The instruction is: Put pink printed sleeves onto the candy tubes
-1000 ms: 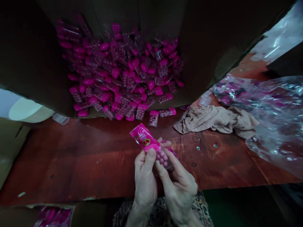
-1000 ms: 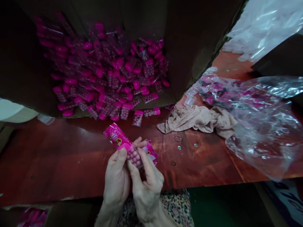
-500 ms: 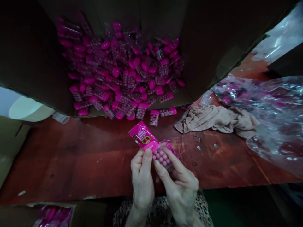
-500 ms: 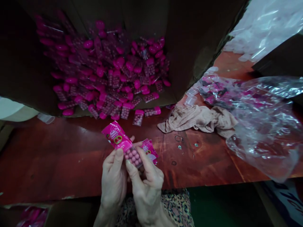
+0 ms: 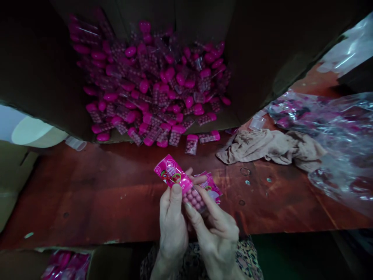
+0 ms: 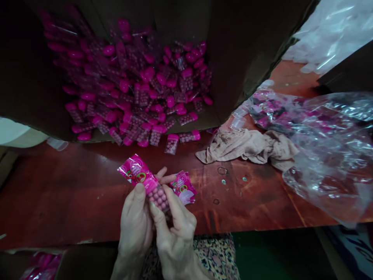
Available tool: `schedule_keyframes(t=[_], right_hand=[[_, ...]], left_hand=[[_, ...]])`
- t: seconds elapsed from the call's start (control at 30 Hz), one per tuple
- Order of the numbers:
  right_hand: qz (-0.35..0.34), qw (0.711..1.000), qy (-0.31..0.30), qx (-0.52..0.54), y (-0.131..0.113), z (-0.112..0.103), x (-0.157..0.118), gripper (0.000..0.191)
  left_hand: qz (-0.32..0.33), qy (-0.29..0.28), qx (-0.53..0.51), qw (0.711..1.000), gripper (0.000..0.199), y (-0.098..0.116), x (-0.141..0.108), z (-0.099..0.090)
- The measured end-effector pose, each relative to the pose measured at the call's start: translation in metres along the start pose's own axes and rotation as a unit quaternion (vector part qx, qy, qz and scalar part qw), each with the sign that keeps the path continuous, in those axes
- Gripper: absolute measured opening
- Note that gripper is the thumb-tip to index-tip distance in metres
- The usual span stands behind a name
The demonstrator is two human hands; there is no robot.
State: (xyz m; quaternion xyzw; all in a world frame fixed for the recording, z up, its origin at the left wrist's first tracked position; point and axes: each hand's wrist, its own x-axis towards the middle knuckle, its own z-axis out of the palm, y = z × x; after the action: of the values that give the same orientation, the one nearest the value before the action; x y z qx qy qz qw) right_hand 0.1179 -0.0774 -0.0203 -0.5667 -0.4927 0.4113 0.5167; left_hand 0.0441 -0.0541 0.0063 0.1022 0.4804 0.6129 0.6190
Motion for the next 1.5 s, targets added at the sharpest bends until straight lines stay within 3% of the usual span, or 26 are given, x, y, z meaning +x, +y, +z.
schedule_keyframes(t=[0.2, 0.37, 0.53, 0.67, 0.77, 0.87, 1.0, 1.1, 1.27, 1.37, 1.5], right_hand=[[0.050, 0.994, -0.071, 0.065, -0.008, 0.002, 0.005, 0.035], [-0.036, 0.997, -0.066, 0.013, -0.006, 0.008, 0.003, 0.036], [-0.076, 0.995, -0.055, -0.023, -0.006, 0.006, 0.003, 0.044], [0.029, 0.994, -0.079, 0.075, -0.010, 0.007, 0.013, 0.035], [0.156, 0.955, -0.118, 0.223, -0.013, 0.010, 0.019, 0.024], [0.200, 0.927, -0.124, 0.291, -0.018, 0.012, 0.019, 0.020], [0.154, 0.960, -0.068, 0.223, -0.019, 0.013, 0.011, 0.028], [0.112, 0.976, -0.067, 0.172, -0.014, 0.013, 0.007, 0.032], [0.128, 0.965, -0.099, 0.206, -0.009, 0.014, 0.012, 0.026], [0.154, 0.956, -0.133, 0.213, -0.008, 0.017, 0.012, 0.025], [0.087, 0.979, -0.115, 0.145, -0.004, 0.022, 0.004, 0.029]], left_hand=[[-0.015, -0.038, -0.047, 0.998, 0.039, 0.010, 0.003, -0.006], [0.018, 0.008, -0.051, 0.999, 0.024, 0.009, 0.003, -0.005], [-0.013, -0.023, -0.050, 0.998, 0.023, 0.002, 0.002, -0.006], [-0.013, -0.015, -0.040, 0.999, 0.028, 0.006, 0.003, -0.008], [0.012, 0.005, -0.021, 1.000, 0.033, 0.010, 0.002, -0.008], [0.024, 0.033, 0.011, 0.999, 0.032, 0.008, 0.001, -0.005], [0.006, 0.037, 0.023, 0.999, 0.034, 0.001, -0.002, -0.003], [-0.004, 0.027, 0.012, 1.000, 0.036, -0.002, -0.002, -0.006], [-0.001, -0.002, -0.010, 1.000, 0.033, 0.003, 0.000, -0.011], [0.028, 0.018, 0.006, 0.999, 0.034, 0.010, 0.003, -0.013], [0.037, 0.063, 0.036, 0.997, 0.028, 0.013, 0.008, -0.014]])
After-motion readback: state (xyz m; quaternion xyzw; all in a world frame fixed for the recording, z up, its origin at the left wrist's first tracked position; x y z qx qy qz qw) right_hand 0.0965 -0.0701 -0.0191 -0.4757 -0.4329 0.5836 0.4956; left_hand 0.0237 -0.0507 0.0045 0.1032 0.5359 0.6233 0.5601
